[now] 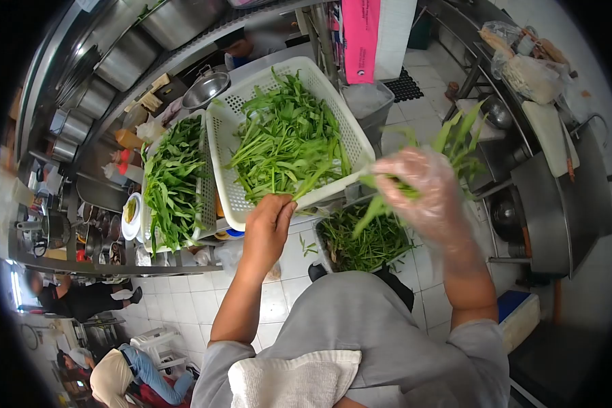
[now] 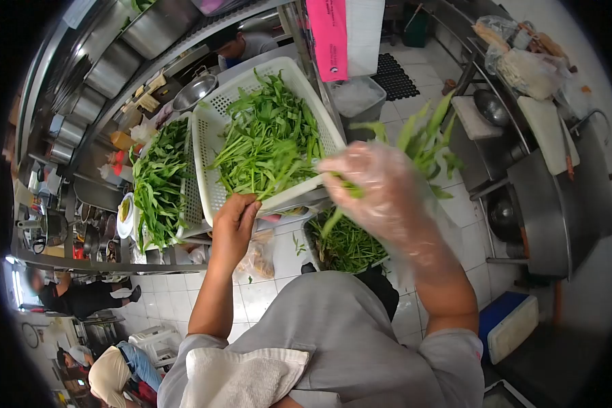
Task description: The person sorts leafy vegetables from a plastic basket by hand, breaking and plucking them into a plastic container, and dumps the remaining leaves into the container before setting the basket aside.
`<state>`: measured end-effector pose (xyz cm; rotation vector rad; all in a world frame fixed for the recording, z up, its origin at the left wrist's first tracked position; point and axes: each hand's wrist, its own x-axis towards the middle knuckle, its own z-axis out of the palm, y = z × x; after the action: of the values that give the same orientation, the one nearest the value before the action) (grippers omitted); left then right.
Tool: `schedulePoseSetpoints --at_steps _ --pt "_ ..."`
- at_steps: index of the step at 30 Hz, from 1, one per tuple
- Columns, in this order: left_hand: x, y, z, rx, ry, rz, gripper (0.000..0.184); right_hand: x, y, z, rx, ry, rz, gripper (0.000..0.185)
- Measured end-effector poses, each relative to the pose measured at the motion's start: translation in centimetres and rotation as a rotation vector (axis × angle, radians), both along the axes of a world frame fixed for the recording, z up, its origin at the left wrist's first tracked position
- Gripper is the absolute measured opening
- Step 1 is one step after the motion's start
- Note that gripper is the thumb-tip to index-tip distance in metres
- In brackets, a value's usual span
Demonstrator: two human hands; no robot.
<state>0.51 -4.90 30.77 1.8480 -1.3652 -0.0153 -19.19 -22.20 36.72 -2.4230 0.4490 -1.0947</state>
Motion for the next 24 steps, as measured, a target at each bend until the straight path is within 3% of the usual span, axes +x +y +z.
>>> schedulePoseSetpoints --at_steps 2,6,11,15,17,19,21,24 --pt "-0.7 0.2 0.2 -0.019 -0.022 -0.051 0.008 1.7 0.3 -0.5 -0.392 0.004 0.019 0.015" --pt "-2.3 0.4 0.8 0.007 0.047 -0.126 0.01 3.3 1.2 -1.5 -0.454 0.255 0.135 0.008" --pt "-3.2 0.5 -0.2 -0.006 0.125 -0.218 0.009 2.9 1.8 -5.1 -0.364 0.213 0.27 0.01" --pt "-5.8 0.1 -2.6 -0.049 0.198 -0.266 0.009 0.8 2.6 -7.2 -0.281 0.206 0.172 0.004" --pt "-6.8 -0.6 -3.1 -0.022 0.204 -0.317 0.01 -0.5 2.2 -9.9 0.356 0.053 -0.056 0.01" --pt "-7.7 -1.0 -3.8 0.004 0.214 -0.373 0.012 -2.6 0.1 -8.0 0.736 0.097 -0.348 0.008" --pt "-8.0 -1.4 -4.8 0.198 0.099 -0.371 0.015 -4.7 -0.9 -6.3 0.779 0.044 -0.665 0.01" --pt "-5.4 -2.0 -4.2 0.114 -0.01 -0.359 0.023 -9.5 -3.0 -8.8 0.582 -0.088 -0.564 0.014"
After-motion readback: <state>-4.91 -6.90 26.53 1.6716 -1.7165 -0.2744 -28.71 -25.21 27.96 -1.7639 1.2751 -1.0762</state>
